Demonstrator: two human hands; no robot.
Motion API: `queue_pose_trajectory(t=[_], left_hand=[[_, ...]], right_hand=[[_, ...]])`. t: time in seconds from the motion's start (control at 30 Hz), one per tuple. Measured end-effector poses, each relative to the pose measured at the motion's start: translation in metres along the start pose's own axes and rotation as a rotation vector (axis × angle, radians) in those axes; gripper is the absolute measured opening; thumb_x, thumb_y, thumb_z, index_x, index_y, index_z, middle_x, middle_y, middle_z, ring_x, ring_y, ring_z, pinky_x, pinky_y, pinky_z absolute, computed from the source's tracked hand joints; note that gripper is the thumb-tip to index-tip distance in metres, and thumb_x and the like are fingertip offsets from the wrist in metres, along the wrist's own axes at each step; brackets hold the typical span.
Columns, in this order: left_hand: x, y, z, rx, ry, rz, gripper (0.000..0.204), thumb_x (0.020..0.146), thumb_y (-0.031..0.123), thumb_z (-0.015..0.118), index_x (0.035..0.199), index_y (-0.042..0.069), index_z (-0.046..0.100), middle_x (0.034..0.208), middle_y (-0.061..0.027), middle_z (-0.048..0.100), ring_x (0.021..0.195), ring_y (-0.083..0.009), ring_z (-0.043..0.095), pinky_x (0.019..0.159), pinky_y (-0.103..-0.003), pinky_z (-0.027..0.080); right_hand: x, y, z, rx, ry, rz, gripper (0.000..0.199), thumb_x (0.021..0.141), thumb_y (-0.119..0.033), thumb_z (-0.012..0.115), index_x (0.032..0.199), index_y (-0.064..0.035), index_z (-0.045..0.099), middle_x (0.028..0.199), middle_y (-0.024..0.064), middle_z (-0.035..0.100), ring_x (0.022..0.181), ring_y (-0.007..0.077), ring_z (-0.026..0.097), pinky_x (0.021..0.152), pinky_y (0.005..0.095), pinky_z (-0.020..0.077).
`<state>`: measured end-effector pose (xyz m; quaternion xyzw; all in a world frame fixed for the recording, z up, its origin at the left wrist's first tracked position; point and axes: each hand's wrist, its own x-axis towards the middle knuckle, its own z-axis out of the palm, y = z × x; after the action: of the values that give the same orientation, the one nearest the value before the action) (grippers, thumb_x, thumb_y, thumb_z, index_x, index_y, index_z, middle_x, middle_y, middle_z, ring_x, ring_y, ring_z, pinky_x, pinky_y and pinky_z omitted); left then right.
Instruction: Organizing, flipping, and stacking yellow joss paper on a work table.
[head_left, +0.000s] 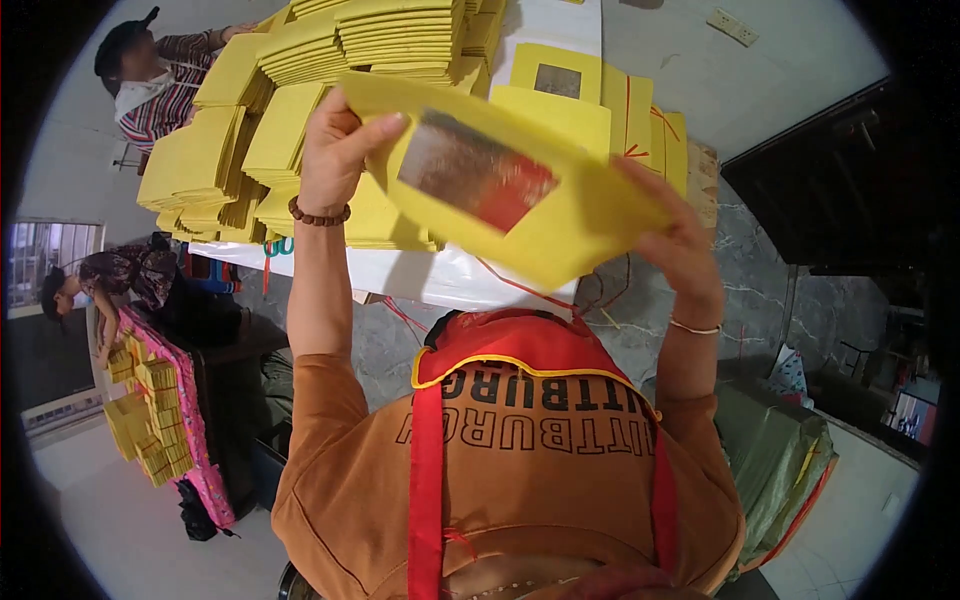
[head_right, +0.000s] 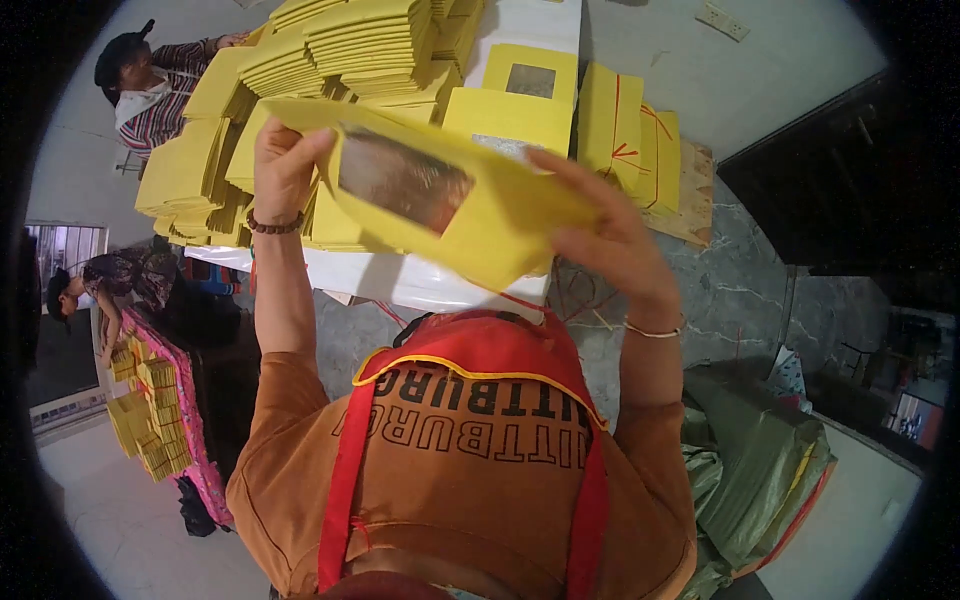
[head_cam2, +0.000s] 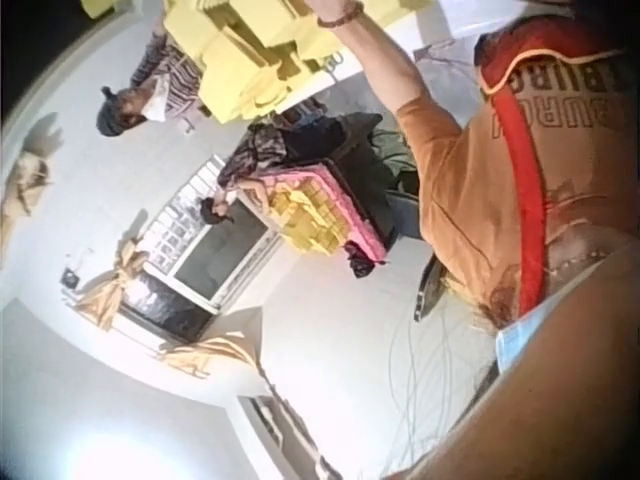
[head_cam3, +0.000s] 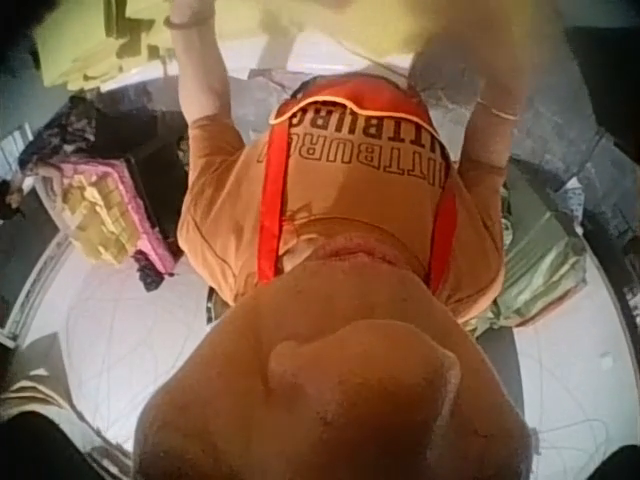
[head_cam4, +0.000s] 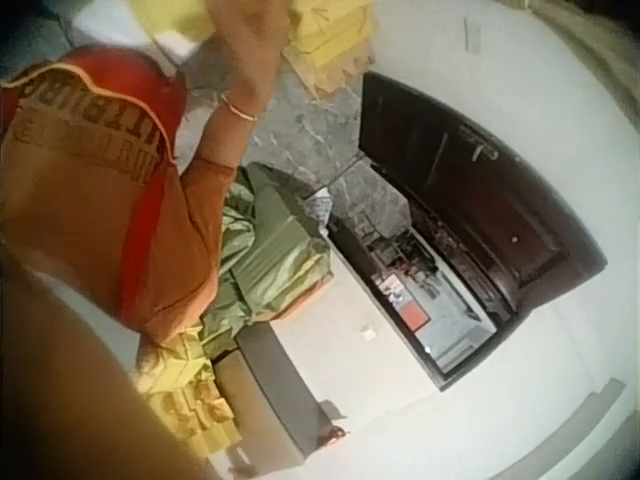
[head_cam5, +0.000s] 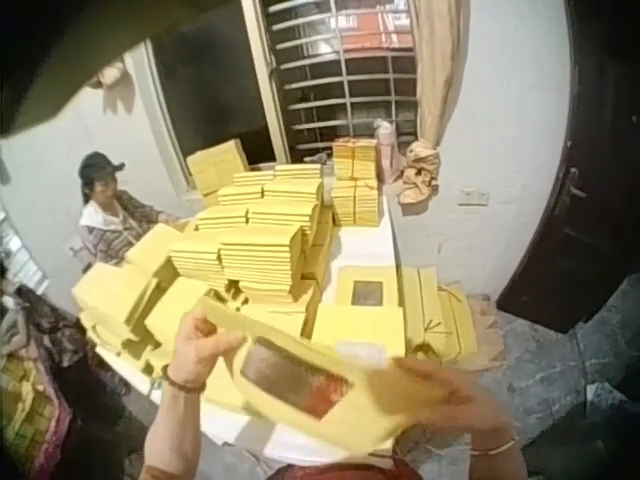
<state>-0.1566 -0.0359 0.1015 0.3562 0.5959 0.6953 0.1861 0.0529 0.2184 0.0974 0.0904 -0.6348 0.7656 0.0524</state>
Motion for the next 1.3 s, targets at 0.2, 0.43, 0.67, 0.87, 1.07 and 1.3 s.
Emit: queue_pose_trajectory(t=[0.2,0.43,0.67,0.87,1.07,1.3], left_hand=[[0.008,-0.045,0.006,-0.246,0.19,0.249,0.028,0.075,-0.003,0.063,0.102,0.003,0.055,0.095,-0.0058,0.06,0.088,-0.0141,0.056,0.081,-0.028,0.044],[0.0,-0.064,0.015,-0.152,0.077,0.112,0.063,0.065,0.004,0.073,0.118,0.007,0.04,0.102,-0.0079,0.055,0.096,-0.0169,0.052,0.084,-0.029,0.043],[0.0,-0.068,0.027,-0.038,-0.027,0.015,0.083,0.065,0.008,0.074,0.132,0.01,0.025,0.111,-0.0132,0.052,0.103,-0.0223,0.051,0.092,-0.036,0.039],[0.007,-0.07,0.026,-0.115,0.046,0.066,0.076,0.066,0.006,0.074,0.128,0.006,0.031,0.108,-0.0064,0.053,0.101,-0.0159,0.05,0.09,-0.03,0.038],[0.015,-0.07,0.024,-0.033,-0.1,-0.089,0.036,0.076,0.005,0.064,0.109,0.0,0.051,0.099,-0.0042,0.056,0.091,-0.0125,0.054,0.082,-0.024,0.044],[0.112,0.011,0.107,0.415,-0.505,-0.168,0.028,0.08,0.008,0.062,0.106,0.006,0.053,0.091,-0.0023,0.061,0.08,-0.0094,0.056,0.071,-0.023,0.045]], right_hand=[[0.003,0.038,-0.021,-0.084,0.278,-0.052,0.057,0.07,0.003,0.065,0.122,0.0018,0.043,0.116,0.0102,0.053,0.106,0.0158,0.05,0.09,0.0298,0.0408],[0.008,0.063,-0.02,-0.082,0.417,-0.056,0.053,0.07,0.007,0.063,0.12,0.0005,0.046,0.113,0.011,0.055,0.104,0.016,0.052,0.088,0.0287,0.043],[0.012,0.065,-0.021,-0.111,0.315,-0.08,0.056,0.068,0.006,0.065,0.12,0.0004,0.047,0.111,0.0096,0.056,0.101,0.0156,0.053,0.085,0.0281,0.0446],[0.005,0.059,-0.042,-0.05,0.278,-0.028,0.054,0.067,0.0,0.069,0.117,0.0018,0.049,0.107,0.0086,0.057,0.099,0.0148,0.053,0.084,0.0288,0.0443],[0.001,0.019,-0.058,0.081,0.1,-0.088,0.06,0.068,-0.017,0.072,0.12,0.002,0.047,0.112,0.0146,0.056,0.105,0.0197,0.052,0.09,0.0322,0.0398],[-0.005,-0.053,-0.083,-0.814,0.049,0.296,0.036,0.08,-0.015,0.061,0.11,0.0024,0.053,0.088,0.0084,0.061,0.076,0.0135,0.056,0.065,0.0252,0.0424]])
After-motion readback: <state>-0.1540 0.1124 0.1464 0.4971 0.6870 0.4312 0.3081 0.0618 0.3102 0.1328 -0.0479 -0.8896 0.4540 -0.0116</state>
